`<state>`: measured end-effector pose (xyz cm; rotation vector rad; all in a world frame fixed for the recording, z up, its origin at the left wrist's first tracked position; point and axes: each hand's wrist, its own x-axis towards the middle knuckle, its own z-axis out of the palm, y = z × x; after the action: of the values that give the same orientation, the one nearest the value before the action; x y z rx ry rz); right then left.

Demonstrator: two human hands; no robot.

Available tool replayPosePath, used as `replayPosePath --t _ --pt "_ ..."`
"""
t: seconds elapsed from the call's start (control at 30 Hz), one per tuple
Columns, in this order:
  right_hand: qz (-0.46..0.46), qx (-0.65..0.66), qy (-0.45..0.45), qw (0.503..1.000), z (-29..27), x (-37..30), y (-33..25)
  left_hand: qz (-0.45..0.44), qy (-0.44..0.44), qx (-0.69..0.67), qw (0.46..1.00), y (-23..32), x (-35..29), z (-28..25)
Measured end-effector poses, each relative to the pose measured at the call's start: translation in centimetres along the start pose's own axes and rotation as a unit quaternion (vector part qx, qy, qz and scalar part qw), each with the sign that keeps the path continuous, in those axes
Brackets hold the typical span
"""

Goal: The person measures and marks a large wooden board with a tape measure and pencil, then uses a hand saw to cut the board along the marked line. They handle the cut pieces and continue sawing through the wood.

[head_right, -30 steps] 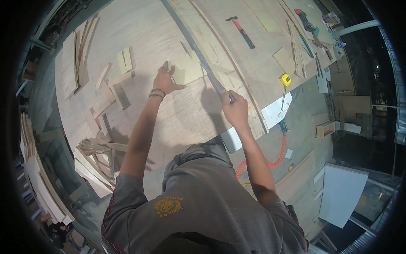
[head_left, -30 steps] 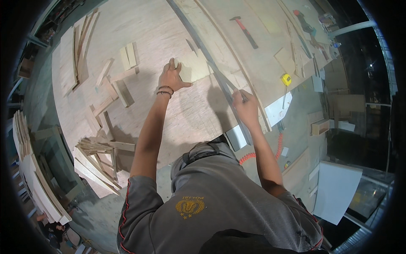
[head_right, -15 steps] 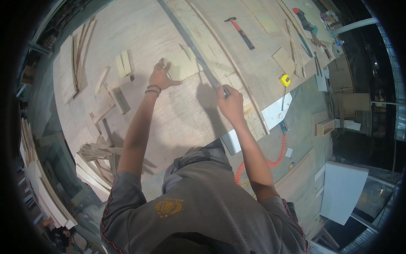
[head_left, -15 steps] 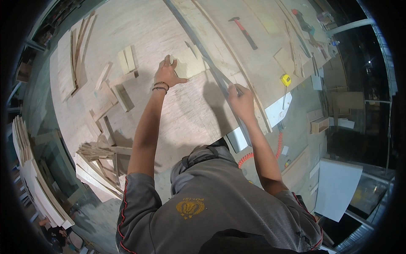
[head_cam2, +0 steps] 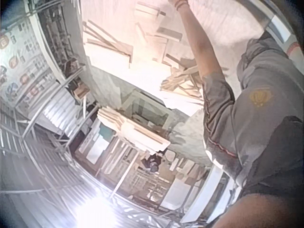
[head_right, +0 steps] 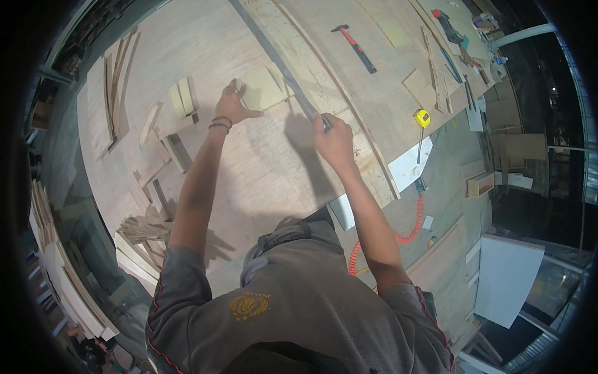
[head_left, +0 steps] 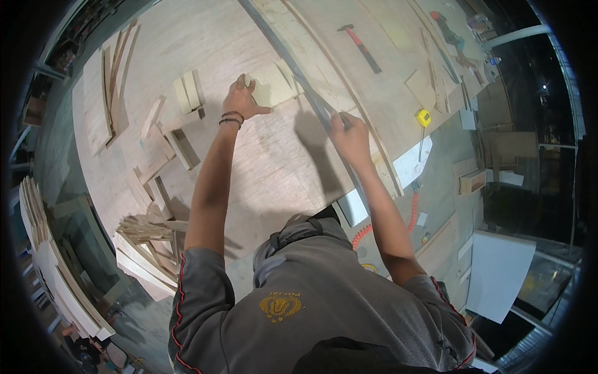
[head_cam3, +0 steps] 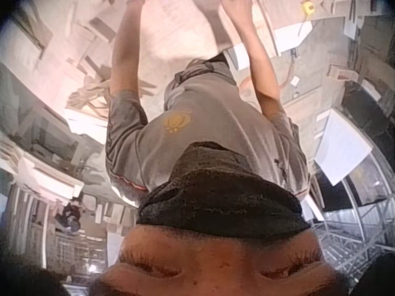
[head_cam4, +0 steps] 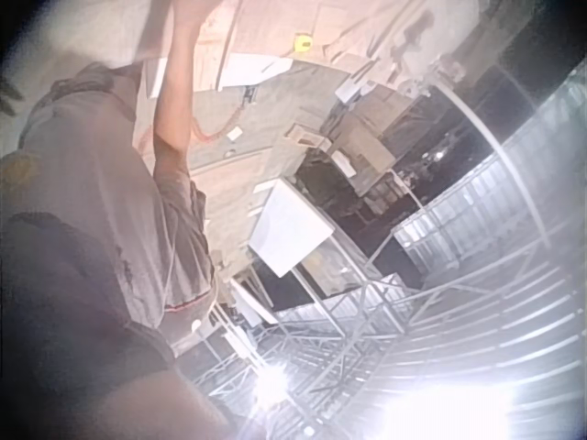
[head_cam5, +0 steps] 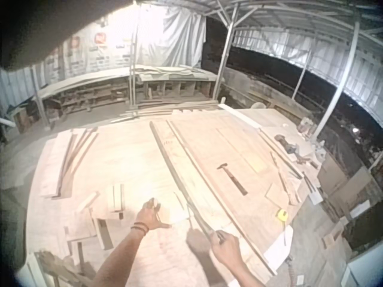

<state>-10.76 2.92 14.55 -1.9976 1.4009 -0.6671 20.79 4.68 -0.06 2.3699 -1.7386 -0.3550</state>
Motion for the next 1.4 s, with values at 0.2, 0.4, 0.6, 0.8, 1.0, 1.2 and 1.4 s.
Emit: replayPosePath --t 0.2,0.4,0.6,0.8,1.0,1.2,1.4 --pt "-0.020 0.000 -0.011 1.000 2.3 3.3 0.1 -0.013 -0.003 -0.025 1.000 -1.6 1.7 -0.6" --pt "-0.056 -0.036 -0.009 0.998 4.4 8.8 -1.7 -0.011 0.007 -0.024 1.000 -3.8 -0.5 -1.0" --pt "-0.043 -0.033 -0.014 0.998 7.1 14.4 -4.1 -0.023 0.049 -0.052 0.997 -4.5 -9.4 2.0" --pt "0.049 0.042 -0.146 0.987 8.5 18.4 -7.6 -0.036 0.091 -0.131 0.986 0.9 -19.3 4.1" --pt "-0.045 0.019 -0.166 0.985 12.9 14.6 -10.6 -0.060 0.117 -0.125 0.983 5.6 -24.0 4.1" --pt "-0.090 0.029 -0.217 0.972 13.9 6.7 -14.5 -0.068 0.113 -0.122 0.984 6.3 -24.5 3.5" --pt "-0.091 0.064 -0.224 0.968 7.1 0.1 -11.8 -0.053 0.070 -0.142 0.986 6.7 -24.5 3.2"
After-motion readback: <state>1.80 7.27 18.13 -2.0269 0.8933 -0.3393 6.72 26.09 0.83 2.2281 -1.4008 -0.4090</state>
